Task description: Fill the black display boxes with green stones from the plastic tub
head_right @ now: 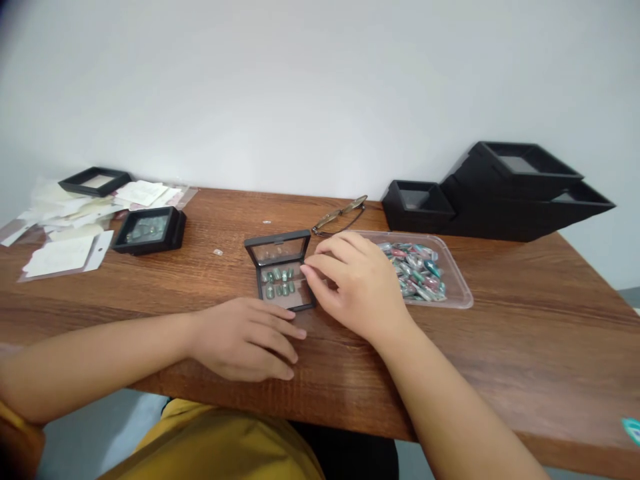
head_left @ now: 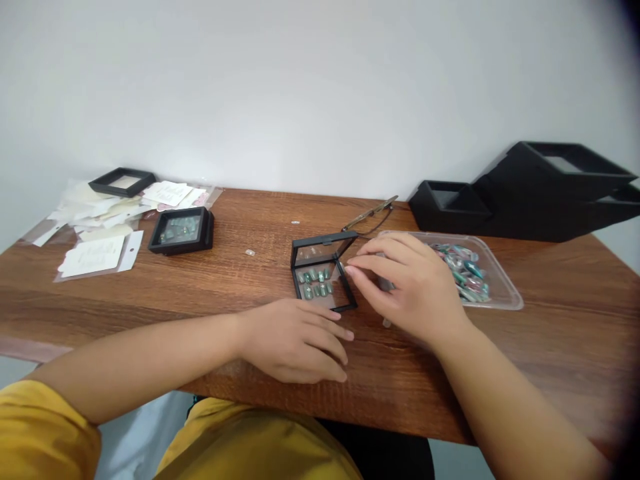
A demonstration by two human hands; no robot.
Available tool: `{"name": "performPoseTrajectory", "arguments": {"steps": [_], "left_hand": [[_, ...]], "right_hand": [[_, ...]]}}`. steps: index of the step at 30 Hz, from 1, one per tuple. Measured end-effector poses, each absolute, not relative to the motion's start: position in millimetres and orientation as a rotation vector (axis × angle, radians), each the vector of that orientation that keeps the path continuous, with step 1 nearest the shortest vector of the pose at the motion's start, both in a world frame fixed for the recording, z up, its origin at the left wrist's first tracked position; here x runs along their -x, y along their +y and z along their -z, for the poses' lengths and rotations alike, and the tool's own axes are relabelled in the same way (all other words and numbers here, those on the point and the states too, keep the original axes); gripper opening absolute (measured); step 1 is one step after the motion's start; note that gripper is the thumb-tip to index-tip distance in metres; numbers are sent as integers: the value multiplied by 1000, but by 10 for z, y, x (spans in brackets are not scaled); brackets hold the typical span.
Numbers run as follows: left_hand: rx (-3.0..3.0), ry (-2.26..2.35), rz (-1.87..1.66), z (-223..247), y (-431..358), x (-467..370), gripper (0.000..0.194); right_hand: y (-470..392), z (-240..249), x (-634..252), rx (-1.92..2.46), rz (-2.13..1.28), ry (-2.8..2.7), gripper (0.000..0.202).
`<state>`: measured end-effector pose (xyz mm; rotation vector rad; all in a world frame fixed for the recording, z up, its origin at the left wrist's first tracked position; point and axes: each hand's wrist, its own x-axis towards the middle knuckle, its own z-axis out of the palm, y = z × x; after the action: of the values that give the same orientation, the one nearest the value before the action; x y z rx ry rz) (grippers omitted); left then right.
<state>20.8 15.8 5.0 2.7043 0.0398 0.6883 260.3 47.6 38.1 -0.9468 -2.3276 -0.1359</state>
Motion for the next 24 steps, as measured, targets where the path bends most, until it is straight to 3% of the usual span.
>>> {"name": "performPoseTrajectory", "arguments": {"steps": [5, 8, 12, 16, 24], "left_hand": [[-2816, 342, -1555, -140, 237, -27, 18], [-2680, 678, -1866, -204, 295, -8, 34], [-2563, 958, -1862, -215, 387, -44, 63], [-2452, 1062, -1719, -93, 497, -66, 80], [-2221, 1028, -1601, 51, 571, -107, 80]], "right_hand": [[505, -354, -2608, 966, 146, -2259, 10], [515, -328, -2594, 967, 150, -2241, 11], [504, -314, -2572, 969, 139, -2145, 9], [514, -347, -2635, 1105, 50, -1980, 13], [714, -350, -3314, 1522, -2, -1894, 24]]}}
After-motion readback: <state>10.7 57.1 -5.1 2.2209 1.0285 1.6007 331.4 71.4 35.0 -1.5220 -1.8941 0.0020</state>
